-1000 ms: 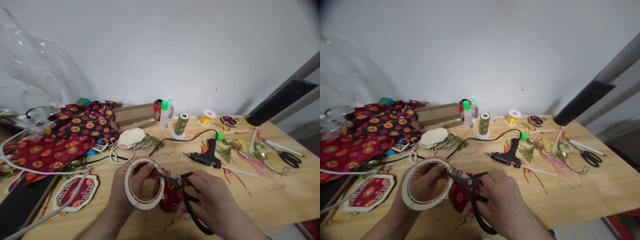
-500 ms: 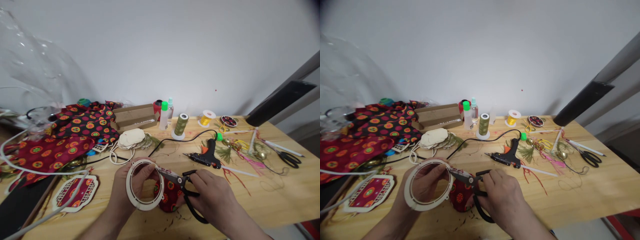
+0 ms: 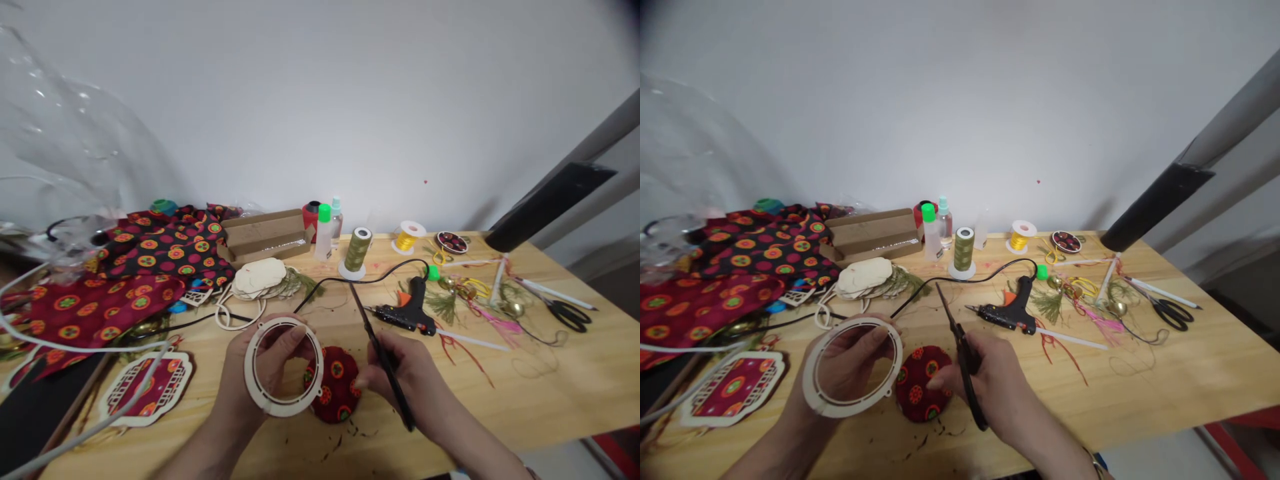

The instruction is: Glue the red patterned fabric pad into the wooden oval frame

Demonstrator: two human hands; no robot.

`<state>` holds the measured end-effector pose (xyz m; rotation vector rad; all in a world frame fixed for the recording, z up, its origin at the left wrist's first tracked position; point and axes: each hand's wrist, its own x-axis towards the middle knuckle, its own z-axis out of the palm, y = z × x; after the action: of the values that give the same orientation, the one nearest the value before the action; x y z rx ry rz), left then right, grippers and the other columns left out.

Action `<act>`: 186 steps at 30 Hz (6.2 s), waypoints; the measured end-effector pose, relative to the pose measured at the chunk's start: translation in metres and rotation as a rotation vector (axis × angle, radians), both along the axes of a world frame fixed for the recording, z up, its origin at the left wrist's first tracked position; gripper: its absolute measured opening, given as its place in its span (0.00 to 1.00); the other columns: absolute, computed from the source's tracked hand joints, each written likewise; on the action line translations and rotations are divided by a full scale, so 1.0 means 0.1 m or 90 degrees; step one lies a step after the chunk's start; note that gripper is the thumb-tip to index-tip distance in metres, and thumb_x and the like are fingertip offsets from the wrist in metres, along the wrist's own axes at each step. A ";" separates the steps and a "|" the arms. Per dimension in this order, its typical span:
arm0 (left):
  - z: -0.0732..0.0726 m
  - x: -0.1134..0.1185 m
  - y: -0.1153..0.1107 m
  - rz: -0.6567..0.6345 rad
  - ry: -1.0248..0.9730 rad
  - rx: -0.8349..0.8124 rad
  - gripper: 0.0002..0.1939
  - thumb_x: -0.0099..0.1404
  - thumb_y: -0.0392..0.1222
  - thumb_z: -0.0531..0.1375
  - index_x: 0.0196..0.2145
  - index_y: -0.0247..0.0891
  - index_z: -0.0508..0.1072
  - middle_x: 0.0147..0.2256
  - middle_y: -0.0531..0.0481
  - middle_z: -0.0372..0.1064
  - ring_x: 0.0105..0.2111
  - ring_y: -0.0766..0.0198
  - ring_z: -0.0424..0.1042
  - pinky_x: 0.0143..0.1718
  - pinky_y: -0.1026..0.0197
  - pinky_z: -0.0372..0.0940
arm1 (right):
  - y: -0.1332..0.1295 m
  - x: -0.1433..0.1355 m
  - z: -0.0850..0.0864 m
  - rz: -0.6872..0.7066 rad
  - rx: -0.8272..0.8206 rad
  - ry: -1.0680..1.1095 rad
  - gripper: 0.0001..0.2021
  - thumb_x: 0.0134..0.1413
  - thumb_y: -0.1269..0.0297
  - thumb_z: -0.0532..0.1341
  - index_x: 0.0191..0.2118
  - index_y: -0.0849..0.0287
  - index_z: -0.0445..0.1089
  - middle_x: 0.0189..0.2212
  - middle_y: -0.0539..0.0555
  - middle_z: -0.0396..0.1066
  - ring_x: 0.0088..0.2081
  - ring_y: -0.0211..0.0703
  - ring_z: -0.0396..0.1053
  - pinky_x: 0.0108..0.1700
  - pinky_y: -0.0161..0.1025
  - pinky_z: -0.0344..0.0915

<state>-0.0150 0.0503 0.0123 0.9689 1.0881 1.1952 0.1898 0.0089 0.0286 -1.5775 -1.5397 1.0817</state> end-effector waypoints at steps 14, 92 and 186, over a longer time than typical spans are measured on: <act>0.46 0.21 -0.30 0.014 0.185 0.059 0.03 0.48 0.42 0.66 0.23 0.41 0.78 0.19 0.53 0.76 0.20 0.63 0.73 0.21 0.69 0.67 | -0.06 -0.23 0.30 0.024 0.150 0.037 0.08 0.48 0.66 0.63 0.25 0.56 0.62 0.25 0.50 0.70 0.27 0.39 0.65 0.30 0.35 0.62; 0.08 0.16 0.02 -0.112 -0.173 -0.060 0.07 0.50 0.41 0.68 0.28 0.36 0.77 0.27 0.49 0.76 0.24 0.62 0.72 0.25 0.63 0.66 | -0.11 -0.03 0.21 0.058 0.241 -0.257 0.15 0.37 0.58 0.68 0.25 0.56 0.61 0.23 0.49 0.63 0.24 0.39 0.57 0.25 0.35 0.53; 0.22 0.17 -0.09 -0.036 -0.032 0.006 0.07 0.52 0.33 0.67 0.31 0.40 0.78 0.30 0.53 0.79 0.32 0.64 0.77 0.36 0.67 0.70 | -0.07 -0.23 0.05 -0.062 0.419 -0.432 0.11 0.43 0.61 0.63 0.19 0.59 0.64 0.16 0.50 0.68 0.19 0.39 0.66 0.22 0.36 0.53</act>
<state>0.0021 0.0415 0.0344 0.9660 1.0108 1.1730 0.1670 0.0023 0.0332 -1.5647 -1.9429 -0.0828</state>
